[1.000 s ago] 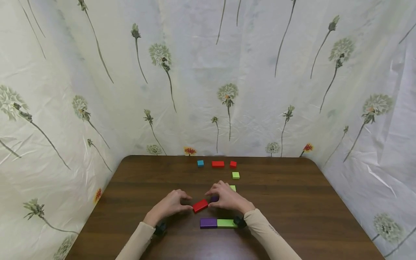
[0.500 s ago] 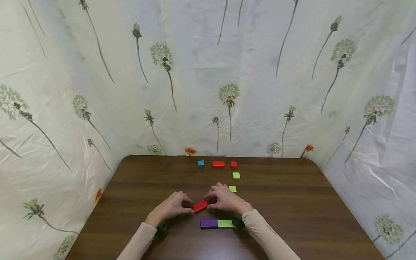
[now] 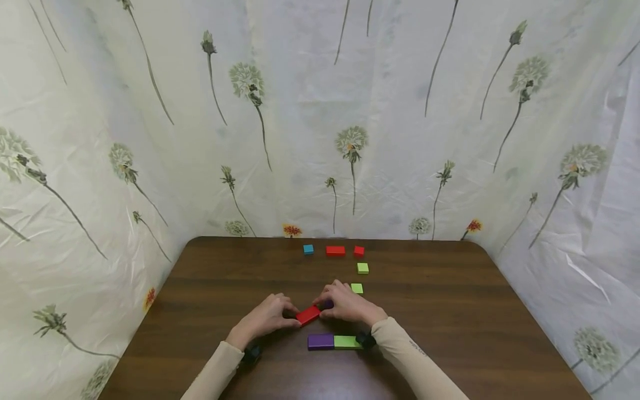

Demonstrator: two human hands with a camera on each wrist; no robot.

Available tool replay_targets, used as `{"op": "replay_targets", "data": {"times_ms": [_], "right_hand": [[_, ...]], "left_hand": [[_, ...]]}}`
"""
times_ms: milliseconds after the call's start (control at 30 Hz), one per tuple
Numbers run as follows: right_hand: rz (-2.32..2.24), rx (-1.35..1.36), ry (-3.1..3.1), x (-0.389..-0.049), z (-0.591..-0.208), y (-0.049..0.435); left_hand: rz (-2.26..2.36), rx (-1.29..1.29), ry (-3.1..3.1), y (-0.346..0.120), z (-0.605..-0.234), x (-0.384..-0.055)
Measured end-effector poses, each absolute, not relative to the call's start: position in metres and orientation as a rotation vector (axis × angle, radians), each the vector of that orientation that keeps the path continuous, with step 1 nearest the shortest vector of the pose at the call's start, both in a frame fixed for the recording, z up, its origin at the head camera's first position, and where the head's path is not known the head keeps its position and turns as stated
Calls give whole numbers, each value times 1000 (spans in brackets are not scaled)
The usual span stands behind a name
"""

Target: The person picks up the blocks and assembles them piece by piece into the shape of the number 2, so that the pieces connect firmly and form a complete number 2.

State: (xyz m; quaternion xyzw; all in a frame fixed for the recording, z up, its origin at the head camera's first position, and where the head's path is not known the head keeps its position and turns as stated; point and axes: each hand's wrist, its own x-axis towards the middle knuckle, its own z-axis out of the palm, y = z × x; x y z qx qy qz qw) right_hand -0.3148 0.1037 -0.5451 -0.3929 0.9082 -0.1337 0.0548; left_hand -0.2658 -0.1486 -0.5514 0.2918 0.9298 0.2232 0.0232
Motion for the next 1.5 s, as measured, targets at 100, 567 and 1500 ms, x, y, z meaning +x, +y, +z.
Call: {"op": "replay_targets", "data": {"times_ms": [100, 567, 1500], "right_hand": [[-380, -1183, 2751, -316, -542, 102], [-208, -1283, 2759, -324, -535, 97], [-230, -1264, 2706, -325, -529, 105]], "left_hand": [[690, 911, 2882, -149, -551, -266], [704, 934, 2886, -149, -555, -269], [764, 1091, 2822, -141, -558, -272]]}}
